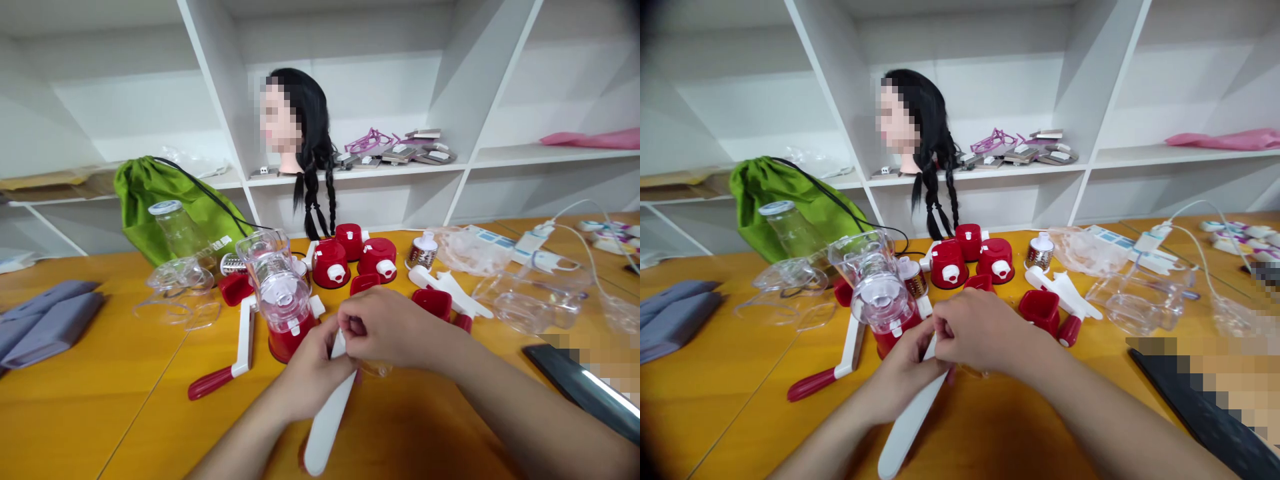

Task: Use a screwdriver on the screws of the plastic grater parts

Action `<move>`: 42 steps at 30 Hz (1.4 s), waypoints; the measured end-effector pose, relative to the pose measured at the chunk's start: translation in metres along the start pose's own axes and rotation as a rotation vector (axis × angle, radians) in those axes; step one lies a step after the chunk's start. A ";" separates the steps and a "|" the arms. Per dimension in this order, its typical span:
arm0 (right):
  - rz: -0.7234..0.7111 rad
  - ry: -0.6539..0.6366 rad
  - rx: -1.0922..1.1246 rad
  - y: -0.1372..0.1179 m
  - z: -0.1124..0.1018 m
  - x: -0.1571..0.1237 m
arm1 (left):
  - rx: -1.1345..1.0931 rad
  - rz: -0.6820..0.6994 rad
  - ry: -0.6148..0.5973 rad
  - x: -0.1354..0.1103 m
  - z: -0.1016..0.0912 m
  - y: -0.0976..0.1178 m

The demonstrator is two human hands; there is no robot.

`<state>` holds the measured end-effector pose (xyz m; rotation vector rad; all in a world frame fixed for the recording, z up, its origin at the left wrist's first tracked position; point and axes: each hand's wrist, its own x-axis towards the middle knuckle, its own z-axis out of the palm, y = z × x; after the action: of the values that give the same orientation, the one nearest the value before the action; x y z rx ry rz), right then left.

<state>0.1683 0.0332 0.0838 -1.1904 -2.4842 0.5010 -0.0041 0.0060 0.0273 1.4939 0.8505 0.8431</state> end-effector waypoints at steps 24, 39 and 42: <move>-0.391 0.139 -0.029 -0.015 -0.030 -0.022 | 0.333 0.369 0.296 -0.017 0.009 -0.014; -0.348 0.169 -0.019 -0.015 -0.013 -0.017 | 0.425 0.297 0.287 -0.018 0.010 -0.001; -0.365 0.184 0.036 -0.010 -0.009 -0.014 | 0.397 0.267 0.279 -0.016 0.009 0.004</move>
<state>0.1739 0.0181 0.0938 -0.7076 -2.4411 0.3183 -0.0032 -0.0128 0.0299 1.8949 1.0853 1.1468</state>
